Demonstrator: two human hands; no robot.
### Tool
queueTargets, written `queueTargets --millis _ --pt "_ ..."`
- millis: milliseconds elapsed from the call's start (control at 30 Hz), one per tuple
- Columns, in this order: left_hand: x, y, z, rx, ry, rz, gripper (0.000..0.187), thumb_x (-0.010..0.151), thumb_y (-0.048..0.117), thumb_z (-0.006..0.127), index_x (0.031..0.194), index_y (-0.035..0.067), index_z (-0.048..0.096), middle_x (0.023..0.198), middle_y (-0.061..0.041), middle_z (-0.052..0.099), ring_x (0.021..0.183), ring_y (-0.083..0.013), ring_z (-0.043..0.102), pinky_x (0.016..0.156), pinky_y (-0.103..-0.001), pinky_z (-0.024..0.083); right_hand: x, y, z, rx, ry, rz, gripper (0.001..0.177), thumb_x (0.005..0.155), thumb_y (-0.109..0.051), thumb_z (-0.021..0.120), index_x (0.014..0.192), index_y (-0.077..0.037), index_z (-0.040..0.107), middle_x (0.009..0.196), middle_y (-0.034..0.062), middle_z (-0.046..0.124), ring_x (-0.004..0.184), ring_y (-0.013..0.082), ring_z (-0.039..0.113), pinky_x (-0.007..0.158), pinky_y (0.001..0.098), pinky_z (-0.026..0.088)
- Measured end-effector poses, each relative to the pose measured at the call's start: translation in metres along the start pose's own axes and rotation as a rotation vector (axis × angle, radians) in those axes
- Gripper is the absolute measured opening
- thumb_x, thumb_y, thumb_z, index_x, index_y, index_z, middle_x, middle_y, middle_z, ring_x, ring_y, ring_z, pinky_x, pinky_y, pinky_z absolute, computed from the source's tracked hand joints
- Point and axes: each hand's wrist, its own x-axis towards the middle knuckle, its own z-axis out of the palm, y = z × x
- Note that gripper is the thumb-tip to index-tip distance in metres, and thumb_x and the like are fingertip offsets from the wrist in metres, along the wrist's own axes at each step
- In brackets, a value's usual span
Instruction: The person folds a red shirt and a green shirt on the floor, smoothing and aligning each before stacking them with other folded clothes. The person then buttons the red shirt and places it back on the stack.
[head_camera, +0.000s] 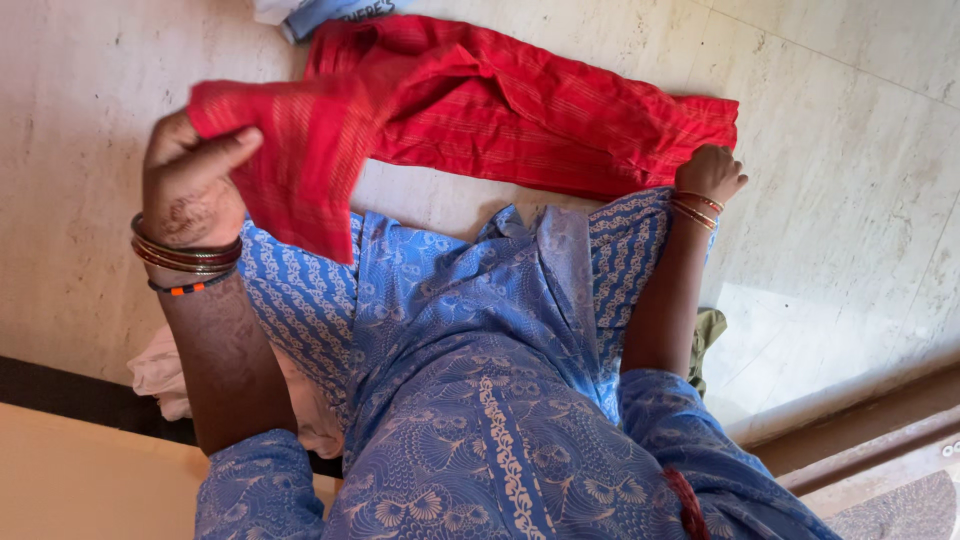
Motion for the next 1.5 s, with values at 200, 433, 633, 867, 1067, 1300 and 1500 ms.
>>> queueTargets --millis 200,433,633,867,1067,1300,1500 --pt "-0.029 -0.040 0.046 -0.170 -0.309 -0.409 0.018 0.105 0.004 0.066 0.120 0.000 0.074 0.113 -0.002 0.075 0.106 -0.0110 0.067 0.098 -0.030 0.051 -0.075 -0.096 -0.120 1.102 -0.646 -0.034 0.059 0.105 -0.056 0.052 0.095 -0.004 0.077 0.091 0.0122 0.078 0.084 0.0233 0.076 0.081 0.0410 0.059" --pt "-0.068 -0.113 0.125 0.153 -0.444 -0.305 0.041 0.106 0.032 0.056 0.127 -0.002 0.063 0.118 -0.004 0.062 0.108 -0.0150 0.059 0.095 -0.035 0.048 -0.201 -0.190 -0.201 2.068 -1.374 -0.108 0.053 0.096 -0.022 0.072 0.141 -0.003 0.052 0.136 0.0074 0.064 0.127 0.0191 0.061 0.113 0.0423 0.044" --pt "-0.044 -0.182 0.060 0.450 0.061 -0.664 0.089 0.101 0.076 0.034 0.103 -0.002 0.078 0.089 -0.015 0.073 0.077 -0.0194 0.064 0.077 -0.037 0.050 -0.202 -0.194 -0.232 1.930 -1.161 0.022 0.036 0.102 0.005 0.066 0.138 0.005 0.061 0.128 0.0133 0.070 0.117 0.0238 0.065 0.102 0.0400 0.053" --pt "0.074 -0.341 0.001 -0.272 0.463 -0.598 0.108 0.074 0.084 0.060 0.138 -0.001 0.042 0.134 -0.024 0.057 0.112 -0.0310 0.066 0.104 -0.050 0.052 -0.178 -0.156 -0.261 2.150 -1.158 -0.116 0.044 0.093 0.010 0.069 0.135 0.000 0.061 0.128 0.0094 0.071 0.121 0.0209 0.067 0.106 0.0375 0.051" --pt "0.163 -0.379 -0.027 -0.615 0.591 -0.879 0.124 0.072 0.097 0.047 0.132 -0.011 0.057 0.128 -0.022 0.056 0.109 -0.0338 0.052 0.099 -0.054 0.036 -0.190 -0.137 -0.231 1.970 -1.286 -0.293 0.035 0.095 0.010 0.071 0.128 0.002 0.069 0.121 0.0095 0.073 0.113 0.0198 0.069 0.100 0.0354 0.054" --pt "0.225 -0.335 -0.034 -0.259 0.358 -0.617 0.078 0.078 0.067 0.064 0.126 0.005 0.060 0.120 -0.012 0.069 0.102 -0.0299 0.065 0.090 -0.048 0.049 -0.195 -0.132 -0.226 1.569 -1.512 -0.641 0.032 0.097 -0.002 0.070 0.129 0.000 0.067 0.122 0.0058 0.072 0.114 0.0137 0.066 0.100 0.0313 0.054" --pt "0.231 -0.317 -0.039 -0.241 0.405 -0.497 0.059 0.082 0.038 0.071 0.132 0.009 0.058 0.127 -0.009 0.074 0.107 -0.0281 0.074 0.095 -0.047 0.058 -0.191 -0.145 -0.236 1.513 -1.613 -0.456 0.047 0.092 -0.007 0.069 0.136 -0.009 0.051 0.120 0.0020 0.071 0.111 0.0108 0.067 0.096 0.0317 0.057"
